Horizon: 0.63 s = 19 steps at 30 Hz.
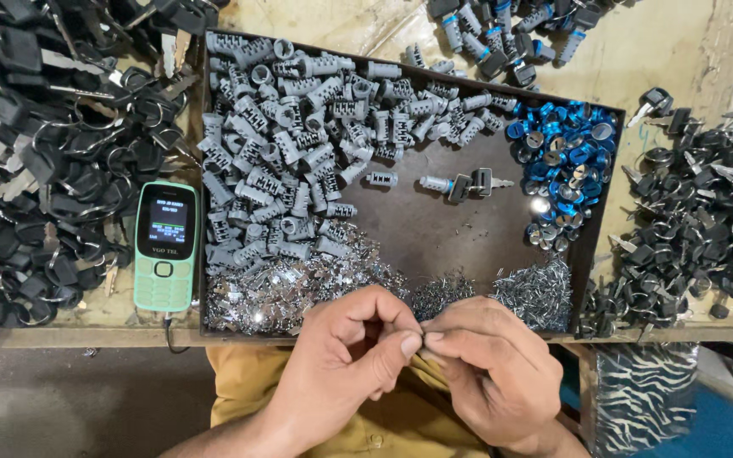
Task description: The person sits at a workbench assembling lock cylinder components. They pick gray lock bodies and blue caps from a tray, insert small metal pins and springs into the lock bodies by hand, press the caps into place, and set the finished assemblies back on the tray.
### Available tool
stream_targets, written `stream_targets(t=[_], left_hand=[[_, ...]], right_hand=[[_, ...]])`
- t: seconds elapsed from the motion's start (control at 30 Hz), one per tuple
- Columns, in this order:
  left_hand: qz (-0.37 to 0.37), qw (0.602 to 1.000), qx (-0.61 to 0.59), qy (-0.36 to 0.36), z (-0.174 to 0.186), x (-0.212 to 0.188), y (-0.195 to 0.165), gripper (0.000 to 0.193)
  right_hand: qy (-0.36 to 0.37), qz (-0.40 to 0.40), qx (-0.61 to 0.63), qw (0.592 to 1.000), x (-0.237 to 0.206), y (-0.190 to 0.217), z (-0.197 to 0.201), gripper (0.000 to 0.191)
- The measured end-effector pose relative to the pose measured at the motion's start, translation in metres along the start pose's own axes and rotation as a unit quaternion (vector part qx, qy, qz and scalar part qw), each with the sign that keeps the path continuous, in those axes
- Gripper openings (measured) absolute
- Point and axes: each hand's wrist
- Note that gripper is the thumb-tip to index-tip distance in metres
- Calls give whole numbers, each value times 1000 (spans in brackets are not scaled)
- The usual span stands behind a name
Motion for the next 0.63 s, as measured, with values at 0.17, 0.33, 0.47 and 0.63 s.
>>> stream_targets(t=[0.17,0.33,0.47,0.63], left_hand=[[-50,998,26,-7,-3,2,6,7],[-46,998,37,-10,-1,2,7,7],[-47,999,27,-8,-1,1,15,7],[-16,1000,-11,-2,28,-5,35,4]], right_hand=[[7,-165,220,962,-10,-11,-3,13],[11,-217,221,951,-19,-17,-4,13],[16,-209,208,955,-15,-16,-4,14],[33,-144,68,987,-4,-16,7,18]])
Point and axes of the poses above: each hand's wrist, its own x-axis towards the middle knuckle, its own z-axis out of the back of the hand, y = z × x, and after that the axes turned 7 degrees about -z, right-handed
